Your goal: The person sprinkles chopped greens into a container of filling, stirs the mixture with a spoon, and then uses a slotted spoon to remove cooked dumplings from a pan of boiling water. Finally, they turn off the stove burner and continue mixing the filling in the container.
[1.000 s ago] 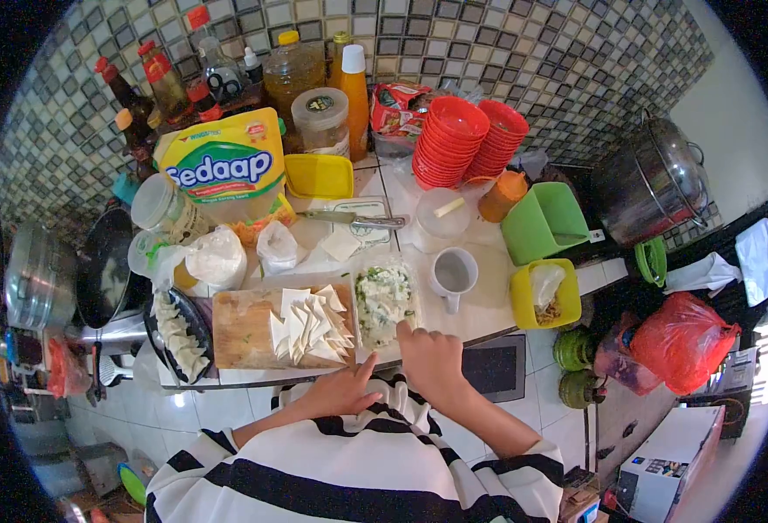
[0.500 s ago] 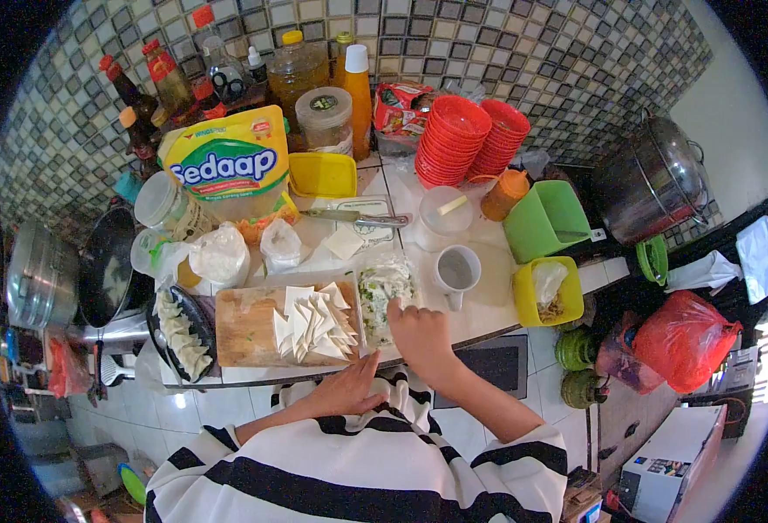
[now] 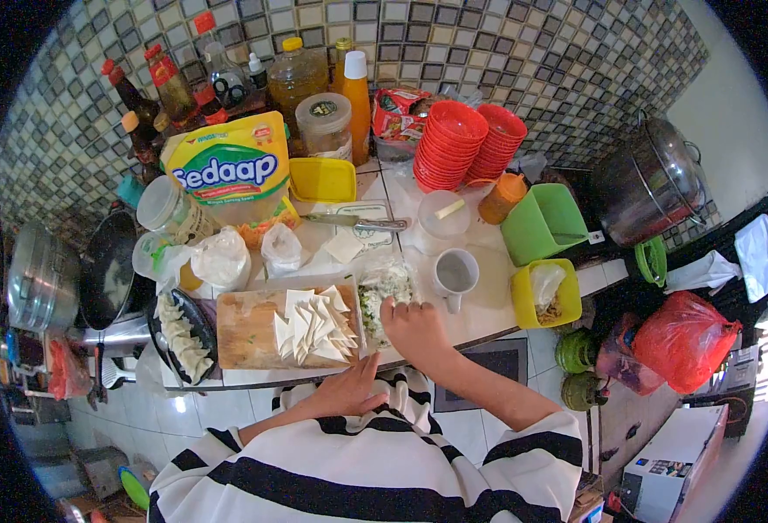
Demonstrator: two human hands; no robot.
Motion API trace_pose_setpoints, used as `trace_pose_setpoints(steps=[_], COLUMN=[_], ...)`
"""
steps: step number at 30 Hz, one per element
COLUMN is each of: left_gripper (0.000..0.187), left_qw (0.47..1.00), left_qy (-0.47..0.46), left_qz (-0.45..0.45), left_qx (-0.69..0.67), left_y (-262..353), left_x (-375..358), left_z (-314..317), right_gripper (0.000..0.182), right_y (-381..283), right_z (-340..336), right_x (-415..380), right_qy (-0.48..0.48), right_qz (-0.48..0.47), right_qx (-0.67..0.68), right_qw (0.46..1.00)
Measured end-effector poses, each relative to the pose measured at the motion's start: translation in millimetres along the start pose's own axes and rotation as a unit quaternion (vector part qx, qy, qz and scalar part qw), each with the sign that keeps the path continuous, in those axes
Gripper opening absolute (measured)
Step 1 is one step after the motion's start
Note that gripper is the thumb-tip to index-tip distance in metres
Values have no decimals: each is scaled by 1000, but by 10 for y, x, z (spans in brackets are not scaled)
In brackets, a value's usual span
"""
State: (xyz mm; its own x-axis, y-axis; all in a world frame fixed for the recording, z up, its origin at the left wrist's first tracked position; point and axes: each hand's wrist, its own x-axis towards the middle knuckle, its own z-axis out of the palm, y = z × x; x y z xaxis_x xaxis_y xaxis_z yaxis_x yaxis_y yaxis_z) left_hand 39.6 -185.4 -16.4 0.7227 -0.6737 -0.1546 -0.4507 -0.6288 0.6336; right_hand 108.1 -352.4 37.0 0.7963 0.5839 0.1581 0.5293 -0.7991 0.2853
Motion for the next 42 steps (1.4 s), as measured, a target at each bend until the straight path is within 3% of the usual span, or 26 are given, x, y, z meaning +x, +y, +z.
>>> trace_pose_setpoints(steps=[6,12,18,20,23,33,36,38,39,41,42], left_gripper=[74,76,75,74,74,75,74,75,75,75,75], left_qw=[1000,999,999,999,1000,999,1000,999,999,999,999], left_qy=[-5,41,32,-42,-7,-38,-22,-42,-42,-27,-25], left_qz=[-17,9,17,-33,-9,-13,-6,-11,-9,6,6], left_qx=[13,9,9,1,4,-18,-19,-32,-32,-29,-29], left_y=[31,-33,37,86,16,1,-9,-26,-34,-35,-25], left_x=[7,1,-4,2,-14,11,1,13,14,13,30], left_z=[-27,64,-44,-136,-43,-75,-67,-62,-63,-60,-91], right_gripper=[35,29,25,20,16,20,29,40,40,52,52], right_y=[-4,128,-26,30,114,-155,-191,-103,-64,33,106], right_z=[-264,-626,-310,-234,-229,-246,-320,-374,-336,-159,-74], right_x=[-281,-393,-387,-261,-167,-548,-652,-658,-692,-792,-806], right_qy=[-31,-68,-65,-73,-43,-80,-129,-269,-269,-79,-79], right_qz=[-71,-13,16,80,120,99,130,231,232,309,308], right_qx=[43,77,96,88,102,78,152,277,275,278,277], right_qw=[996,995,993,990,987,989,971,893,893,906,907])
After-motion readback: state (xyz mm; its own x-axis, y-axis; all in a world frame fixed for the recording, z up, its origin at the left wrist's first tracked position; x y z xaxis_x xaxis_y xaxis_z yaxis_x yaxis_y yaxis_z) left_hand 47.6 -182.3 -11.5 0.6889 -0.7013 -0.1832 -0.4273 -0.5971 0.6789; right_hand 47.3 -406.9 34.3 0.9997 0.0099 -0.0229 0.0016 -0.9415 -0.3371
